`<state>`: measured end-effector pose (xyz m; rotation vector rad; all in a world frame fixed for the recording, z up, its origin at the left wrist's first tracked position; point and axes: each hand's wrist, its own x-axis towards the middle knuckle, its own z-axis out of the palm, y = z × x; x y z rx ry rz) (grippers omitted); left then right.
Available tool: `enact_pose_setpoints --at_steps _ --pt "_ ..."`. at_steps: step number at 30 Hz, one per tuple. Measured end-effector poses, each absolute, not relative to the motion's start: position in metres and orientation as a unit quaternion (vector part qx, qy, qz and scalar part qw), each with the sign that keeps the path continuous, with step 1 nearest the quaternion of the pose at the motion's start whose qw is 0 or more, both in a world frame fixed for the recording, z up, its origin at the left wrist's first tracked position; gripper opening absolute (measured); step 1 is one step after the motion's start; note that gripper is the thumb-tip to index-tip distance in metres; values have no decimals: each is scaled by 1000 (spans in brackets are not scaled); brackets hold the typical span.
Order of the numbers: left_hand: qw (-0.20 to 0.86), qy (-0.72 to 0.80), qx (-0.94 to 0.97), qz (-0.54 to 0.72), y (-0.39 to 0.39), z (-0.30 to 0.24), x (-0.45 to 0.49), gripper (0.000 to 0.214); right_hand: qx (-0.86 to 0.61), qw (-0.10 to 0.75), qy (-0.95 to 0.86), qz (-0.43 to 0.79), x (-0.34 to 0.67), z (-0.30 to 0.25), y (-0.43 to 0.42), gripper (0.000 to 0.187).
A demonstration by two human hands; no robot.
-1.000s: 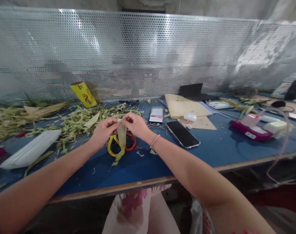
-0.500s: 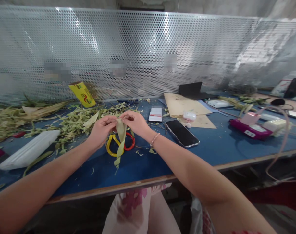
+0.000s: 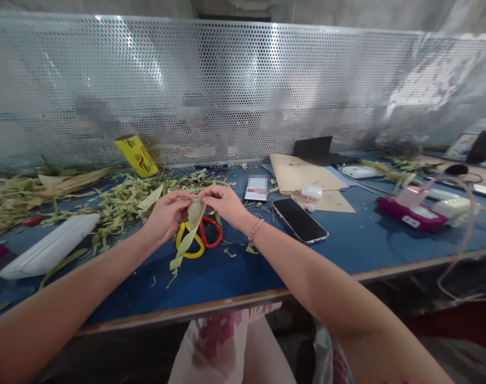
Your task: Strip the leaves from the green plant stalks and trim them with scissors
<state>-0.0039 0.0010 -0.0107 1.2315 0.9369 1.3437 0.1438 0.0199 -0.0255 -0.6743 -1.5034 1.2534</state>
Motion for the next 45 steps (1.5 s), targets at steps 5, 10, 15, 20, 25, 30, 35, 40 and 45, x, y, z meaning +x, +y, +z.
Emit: enact_pose_setpoints --at_steps 5,10,15,20,25,30,35,40,45 --pt "545 373 511 550 1 -12 -6 15 -287 510 -630 511 143 -28 22 17" --pt "533 386 524 540 1 -13 -5 23 -301 511 -629 503 141 -28 24 17" --pt "491 429 543 529 3 -15 -6 27 -311 512 -638 484 141 -29 24 14" --pt "449 448 594 494 6 -17 -8 24 -307 515 -641 479 141 -30 25 12" --pt "402 467 632 470 6 -16 -9 21 -310 510 -628 500 139 -30 24 16" --pt "356 479 669 443 5 -14 -10 22 -319 504 -650 470 140 -28 23 13" --pt "334 478 682 440 4 -14 -10 23 -306 506 -656 469 141 -30 26 10" --pt "322 487 680 444 4 -14 -10 22 -298 504 -651 484 140 -31 27 11" --pt "293 493 695 434 2 -10 -9 20 -311 500 -625 513 139 -28 24 21"
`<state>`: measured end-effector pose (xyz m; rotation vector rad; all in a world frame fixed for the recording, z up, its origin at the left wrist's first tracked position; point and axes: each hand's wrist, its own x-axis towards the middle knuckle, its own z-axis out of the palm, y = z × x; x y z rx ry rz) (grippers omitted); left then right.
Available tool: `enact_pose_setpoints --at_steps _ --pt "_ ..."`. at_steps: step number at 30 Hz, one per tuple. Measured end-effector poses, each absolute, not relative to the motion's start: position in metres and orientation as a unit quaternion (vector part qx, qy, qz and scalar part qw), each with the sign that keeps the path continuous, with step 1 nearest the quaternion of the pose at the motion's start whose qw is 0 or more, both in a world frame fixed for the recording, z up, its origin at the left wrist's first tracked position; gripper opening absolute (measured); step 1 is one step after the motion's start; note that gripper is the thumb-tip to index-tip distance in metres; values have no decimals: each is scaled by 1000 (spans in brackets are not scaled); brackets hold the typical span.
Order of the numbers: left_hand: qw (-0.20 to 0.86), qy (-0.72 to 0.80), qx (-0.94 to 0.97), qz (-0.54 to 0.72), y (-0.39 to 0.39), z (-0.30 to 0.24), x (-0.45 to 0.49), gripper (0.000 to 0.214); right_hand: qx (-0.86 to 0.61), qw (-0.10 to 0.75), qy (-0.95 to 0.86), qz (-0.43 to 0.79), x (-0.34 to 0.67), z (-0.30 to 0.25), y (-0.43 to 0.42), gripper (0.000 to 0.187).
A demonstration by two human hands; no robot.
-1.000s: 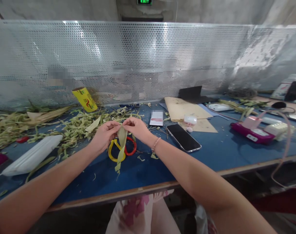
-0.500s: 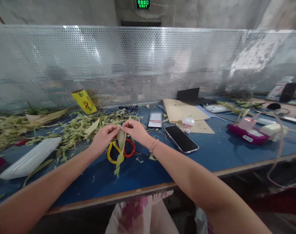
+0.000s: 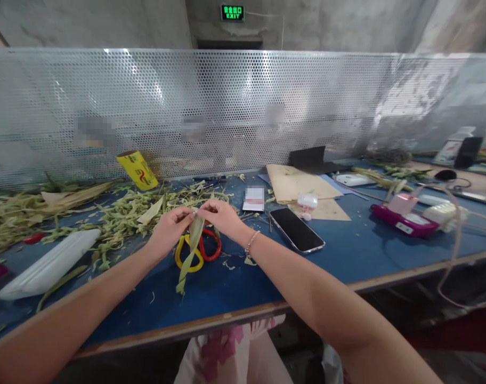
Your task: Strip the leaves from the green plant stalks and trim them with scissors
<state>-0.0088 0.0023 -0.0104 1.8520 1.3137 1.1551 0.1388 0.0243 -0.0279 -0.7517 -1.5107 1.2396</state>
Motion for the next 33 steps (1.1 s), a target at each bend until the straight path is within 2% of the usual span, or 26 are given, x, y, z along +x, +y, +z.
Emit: enact_pose_setpoints --at_steps 33 --pt "324 459 685 463 6 -15 -12 20 -307 497 -542 604 140 -25 24 25"
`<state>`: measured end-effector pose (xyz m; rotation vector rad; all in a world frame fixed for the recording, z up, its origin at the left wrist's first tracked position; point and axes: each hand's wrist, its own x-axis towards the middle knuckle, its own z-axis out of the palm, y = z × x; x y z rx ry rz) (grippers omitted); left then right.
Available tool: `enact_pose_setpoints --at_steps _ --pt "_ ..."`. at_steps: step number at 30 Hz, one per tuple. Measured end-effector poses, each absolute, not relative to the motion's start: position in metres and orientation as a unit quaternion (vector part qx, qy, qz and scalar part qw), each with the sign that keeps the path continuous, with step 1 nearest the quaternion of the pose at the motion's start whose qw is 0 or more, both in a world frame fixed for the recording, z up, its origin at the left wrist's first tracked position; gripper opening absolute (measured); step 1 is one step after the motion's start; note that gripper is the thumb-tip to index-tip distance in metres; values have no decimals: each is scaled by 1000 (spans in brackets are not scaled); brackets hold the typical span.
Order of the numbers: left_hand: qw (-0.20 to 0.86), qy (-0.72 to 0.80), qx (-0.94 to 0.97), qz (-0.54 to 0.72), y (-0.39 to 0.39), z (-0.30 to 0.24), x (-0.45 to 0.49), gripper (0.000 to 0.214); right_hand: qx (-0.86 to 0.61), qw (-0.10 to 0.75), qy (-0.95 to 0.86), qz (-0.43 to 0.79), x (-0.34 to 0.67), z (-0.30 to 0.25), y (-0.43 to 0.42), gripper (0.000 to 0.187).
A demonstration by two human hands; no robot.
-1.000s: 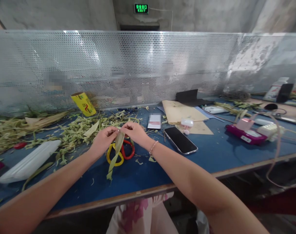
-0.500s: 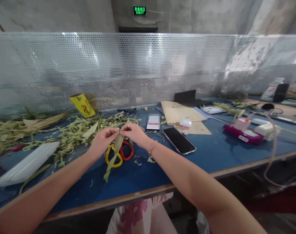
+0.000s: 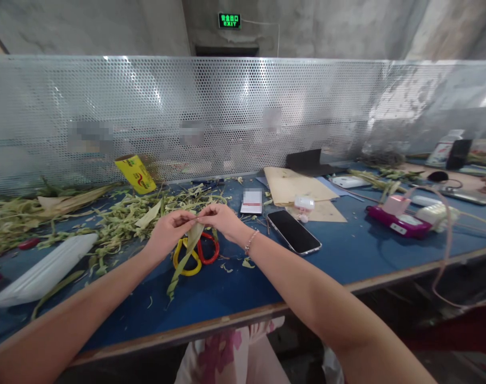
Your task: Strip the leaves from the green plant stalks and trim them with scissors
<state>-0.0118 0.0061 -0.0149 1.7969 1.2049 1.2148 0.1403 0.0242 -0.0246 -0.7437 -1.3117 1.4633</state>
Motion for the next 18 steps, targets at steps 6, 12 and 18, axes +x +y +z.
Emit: enact_pose_setpoints --at_steps 6,12,18 --pt "286 483 700 441 4 -10 -11 17 -322 501 -548 587 140 -28 28 24" --pt "266 503 705 424 2 -9 -11 14 -343 494 -591 538 141 -30 29 18" --pt "314 494 683 436 -2 -4 -8 19 -349 493 -643 471 143 -30 29 13"
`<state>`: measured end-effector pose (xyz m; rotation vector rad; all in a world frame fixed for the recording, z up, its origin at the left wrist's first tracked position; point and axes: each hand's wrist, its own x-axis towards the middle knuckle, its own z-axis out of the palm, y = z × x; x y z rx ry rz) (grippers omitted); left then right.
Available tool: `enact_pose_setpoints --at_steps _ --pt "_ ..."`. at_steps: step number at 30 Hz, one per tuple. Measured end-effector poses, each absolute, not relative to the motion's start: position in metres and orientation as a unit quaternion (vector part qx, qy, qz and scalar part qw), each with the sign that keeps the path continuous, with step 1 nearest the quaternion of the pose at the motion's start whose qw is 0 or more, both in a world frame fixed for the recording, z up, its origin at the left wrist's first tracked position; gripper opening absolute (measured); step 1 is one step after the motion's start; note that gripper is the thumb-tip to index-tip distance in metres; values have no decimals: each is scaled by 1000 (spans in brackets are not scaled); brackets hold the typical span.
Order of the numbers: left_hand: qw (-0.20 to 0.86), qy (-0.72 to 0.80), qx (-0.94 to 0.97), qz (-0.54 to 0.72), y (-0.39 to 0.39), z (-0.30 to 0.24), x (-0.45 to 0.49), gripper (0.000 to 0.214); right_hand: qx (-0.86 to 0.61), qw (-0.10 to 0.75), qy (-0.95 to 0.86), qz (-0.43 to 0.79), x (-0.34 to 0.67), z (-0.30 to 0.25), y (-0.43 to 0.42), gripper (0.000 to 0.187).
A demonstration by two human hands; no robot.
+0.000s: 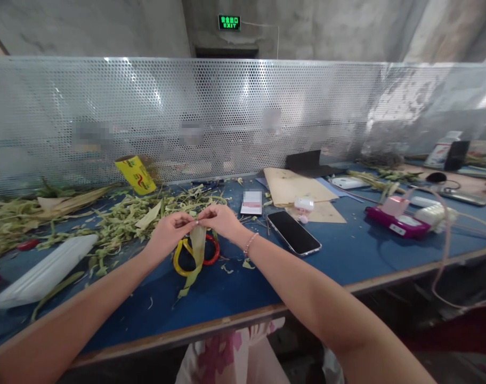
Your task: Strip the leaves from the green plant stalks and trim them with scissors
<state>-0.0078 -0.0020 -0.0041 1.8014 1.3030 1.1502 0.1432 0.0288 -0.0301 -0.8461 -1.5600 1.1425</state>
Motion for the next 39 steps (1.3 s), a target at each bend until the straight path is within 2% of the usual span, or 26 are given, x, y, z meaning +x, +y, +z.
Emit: enact_pose_setpoints --at_steps 9,16,28,39 --pt "327 494 678 435 3 -10 -11 15 -344 491 -635 487 144 -30 30 17" --pt "332 486 678 441 7 -13 -13 10 -336 486 -633 501 144 -30 29 13" --pt "325 487 677 446 5 -12 -12 16 -367 439 -680 457 146 -27 25 17" --pt "366 472 654 464 4 -12 -8 19 -362 467 -636 496 145 -28 27 7"
